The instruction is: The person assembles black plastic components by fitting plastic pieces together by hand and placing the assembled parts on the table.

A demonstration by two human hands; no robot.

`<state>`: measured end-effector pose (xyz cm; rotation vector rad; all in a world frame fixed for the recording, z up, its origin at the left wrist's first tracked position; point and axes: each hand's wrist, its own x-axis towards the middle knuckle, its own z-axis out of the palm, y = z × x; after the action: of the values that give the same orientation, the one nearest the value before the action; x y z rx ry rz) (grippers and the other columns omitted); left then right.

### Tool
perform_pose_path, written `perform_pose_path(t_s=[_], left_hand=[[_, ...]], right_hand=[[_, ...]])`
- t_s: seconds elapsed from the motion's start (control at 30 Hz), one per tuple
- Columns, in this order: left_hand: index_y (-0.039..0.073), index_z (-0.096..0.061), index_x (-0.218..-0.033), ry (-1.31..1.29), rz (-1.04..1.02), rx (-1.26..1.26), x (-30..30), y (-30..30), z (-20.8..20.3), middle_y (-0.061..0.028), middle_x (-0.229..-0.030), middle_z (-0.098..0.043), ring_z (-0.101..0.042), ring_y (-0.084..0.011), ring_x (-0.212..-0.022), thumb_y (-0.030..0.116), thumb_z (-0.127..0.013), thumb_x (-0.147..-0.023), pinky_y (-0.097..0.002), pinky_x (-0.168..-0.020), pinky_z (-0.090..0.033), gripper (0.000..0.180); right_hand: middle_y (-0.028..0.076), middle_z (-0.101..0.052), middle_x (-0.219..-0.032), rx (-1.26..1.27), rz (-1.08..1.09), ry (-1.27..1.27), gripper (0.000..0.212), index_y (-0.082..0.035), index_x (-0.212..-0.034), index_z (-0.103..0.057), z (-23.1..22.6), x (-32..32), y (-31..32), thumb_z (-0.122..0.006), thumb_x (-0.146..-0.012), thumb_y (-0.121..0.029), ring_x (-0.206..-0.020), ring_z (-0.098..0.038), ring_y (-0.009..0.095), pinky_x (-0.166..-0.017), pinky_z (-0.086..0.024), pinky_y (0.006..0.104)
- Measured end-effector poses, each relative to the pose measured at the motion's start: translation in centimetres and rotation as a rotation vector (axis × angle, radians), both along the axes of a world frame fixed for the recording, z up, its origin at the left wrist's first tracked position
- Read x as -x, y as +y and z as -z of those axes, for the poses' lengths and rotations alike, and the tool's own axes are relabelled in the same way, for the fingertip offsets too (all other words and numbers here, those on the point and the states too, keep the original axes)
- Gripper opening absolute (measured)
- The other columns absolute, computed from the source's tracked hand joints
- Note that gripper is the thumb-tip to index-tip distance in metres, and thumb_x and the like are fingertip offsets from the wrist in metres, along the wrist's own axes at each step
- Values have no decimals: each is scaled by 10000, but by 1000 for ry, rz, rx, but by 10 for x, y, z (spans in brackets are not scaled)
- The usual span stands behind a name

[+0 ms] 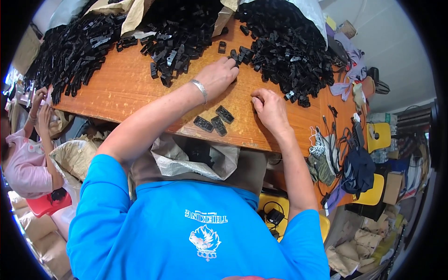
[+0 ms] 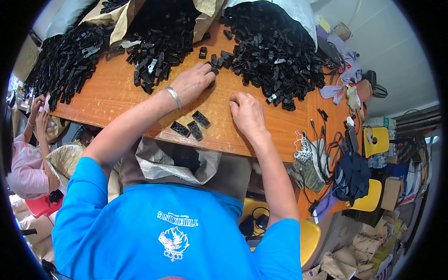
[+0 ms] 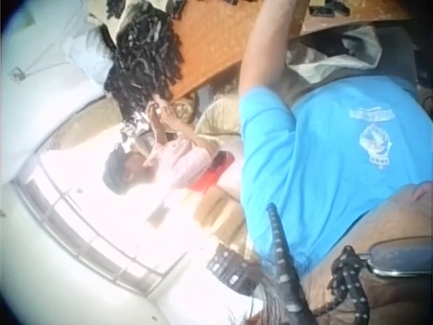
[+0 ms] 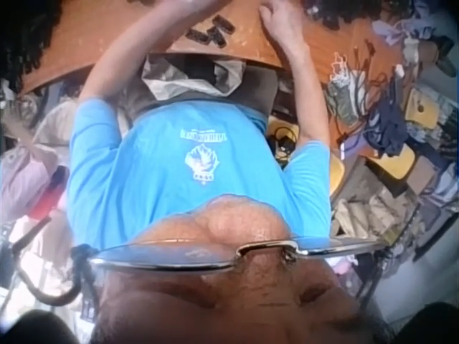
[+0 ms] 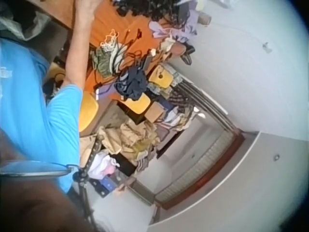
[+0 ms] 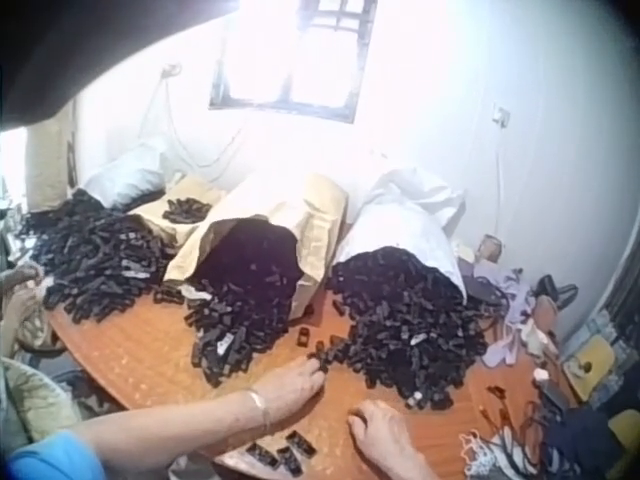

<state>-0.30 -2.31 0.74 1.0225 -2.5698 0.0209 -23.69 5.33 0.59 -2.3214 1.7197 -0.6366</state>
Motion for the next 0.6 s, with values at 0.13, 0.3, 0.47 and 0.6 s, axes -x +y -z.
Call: perform_pose_path(t_s=[0.13, 0.3, 0.47, 0.6], left_hand=[[25, -704, -980, 44, -27, 62, -1, 4, 1, -116, -1070, -639, -635, -303, -1067, 124, -742, -878, -399, -909, -556, 147], [37, -724, -1035, 67, -56, -117, 2, 16, 4, -123, -1088, -647, -632, -316, -1089, 187, -873, -786, -423, -937, -538, 327], [46, -729, -1143, 309, -64, -164, -18, 22, 12, -123, -1062, -655, -623, -343, -1078, 172, -853, -831, -443, -942, -531, 359], [37, -735, -1120, 295, -98, -226, -26, 24, 13, -123, -1043, -660, -618, -337, -1049, 161, -848, -836, -438, -927, -529, 329]], right_hand=[[68, -726, -926, -528, 189, -593, 179, -6, -1153, -711, -10, -10, 8, -724, -1012, -117, -944, -753, 160, -778, -601, 328], [48, -655, -905, -154, 151, -645, 199, 0, -1079, -722, 12, -7, 17, -813, -934, -102, -771, -713, 126, -659, -573, 297], [102, -683, -938, 40, 95, -329, 215, 0, -1048, -737, 11, 0, 26, -839, -879, -84, -756, -702, 201, -702, -570, 324], [157, -686, -964, -139, 106, -453, 279, -6, -1097, -757, 3, 10, 31, -857, -846, -76, -819, -707, 299, -762, -578, 393]])
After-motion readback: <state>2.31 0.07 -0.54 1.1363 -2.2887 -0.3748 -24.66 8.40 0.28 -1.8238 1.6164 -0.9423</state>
